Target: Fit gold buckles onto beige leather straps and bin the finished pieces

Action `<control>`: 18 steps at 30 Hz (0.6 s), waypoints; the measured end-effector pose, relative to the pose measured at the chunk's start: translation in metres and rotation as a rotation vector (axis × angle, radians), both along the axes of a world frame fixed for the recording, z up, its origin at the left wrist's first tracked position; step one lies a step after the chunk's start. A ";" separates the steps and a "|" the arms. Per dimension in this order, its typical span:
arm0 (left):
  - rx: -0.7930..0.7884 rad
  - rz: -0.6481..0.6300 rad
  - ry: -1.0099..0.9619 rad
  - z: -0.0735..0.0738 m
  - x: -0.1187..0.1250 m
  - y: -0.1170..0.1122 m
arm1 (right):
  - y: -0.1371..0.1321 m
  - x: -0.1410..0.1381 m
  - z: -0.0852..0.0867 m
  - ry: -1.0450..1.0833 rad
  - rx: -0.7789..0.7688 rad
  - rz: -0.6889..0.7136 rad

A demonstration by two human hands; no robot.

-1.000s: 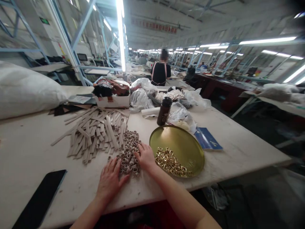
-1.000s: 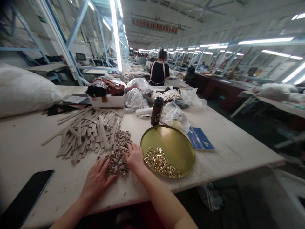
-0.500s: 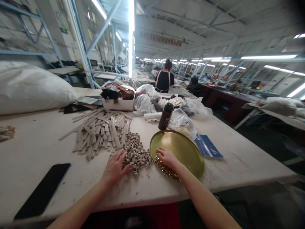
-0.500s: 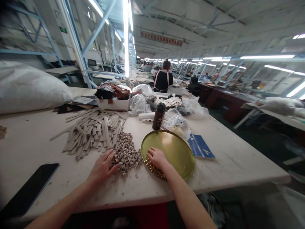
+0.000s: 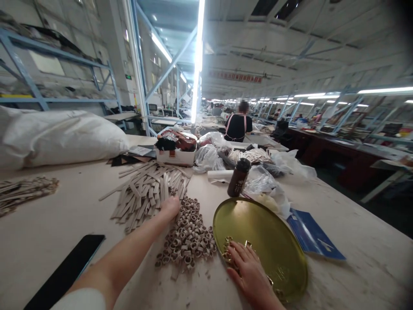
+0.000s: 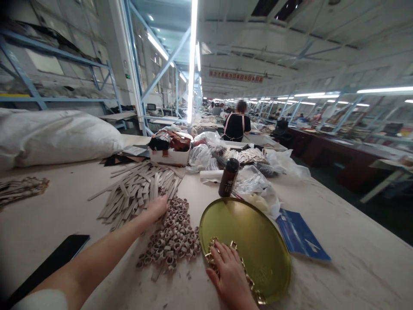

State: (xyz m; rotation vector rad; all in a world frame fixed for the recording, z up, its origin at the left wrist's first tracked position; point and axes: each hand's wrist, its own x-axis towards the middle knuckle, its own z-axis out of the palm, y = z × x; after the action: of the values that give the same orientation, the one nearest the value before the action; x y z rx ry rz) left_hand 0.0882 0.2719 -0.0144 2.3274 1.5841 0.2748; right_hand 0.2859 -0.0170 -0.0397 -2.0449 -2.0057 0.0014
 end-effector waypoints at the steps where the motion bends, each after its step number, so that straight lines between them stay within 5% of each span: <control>1: -0.037 0.024 -0.022 0.001 0.000 0.003 | -0.002 -0.003 0.001 0.015 0.049 0.001; 6: -0.204 0.066 -0.244 0.017 -0.031 -0.016 | -0.002 -0.039 0.012 0.339 0.230 -0.007; 10: -0.441 -0.005 -0.454 0.027 -0.067 -0.086 | 0.017 -0.078 0.019 0.873 0.155 -0.150; 14: -1.037 -0.026 -0.864 0.028 -0.095 -0.169 | 0.033 -0.106 0.023 1.508 -0.006 -0.197; 18: -1.331 0.034 -0.938 0.022 -0.110 -0.215 | 0.035 -0.122 0.022 1.615 -0.030 -0.230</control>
State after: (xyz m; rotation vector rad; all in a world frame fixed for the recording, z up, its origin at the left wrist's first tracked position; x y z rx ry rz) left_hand -0.0215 0.0567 0.0071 0.8870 0.8175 0.1699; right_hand 0.1635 0.0179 -0.0177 -1.3002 -0.7067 1.1782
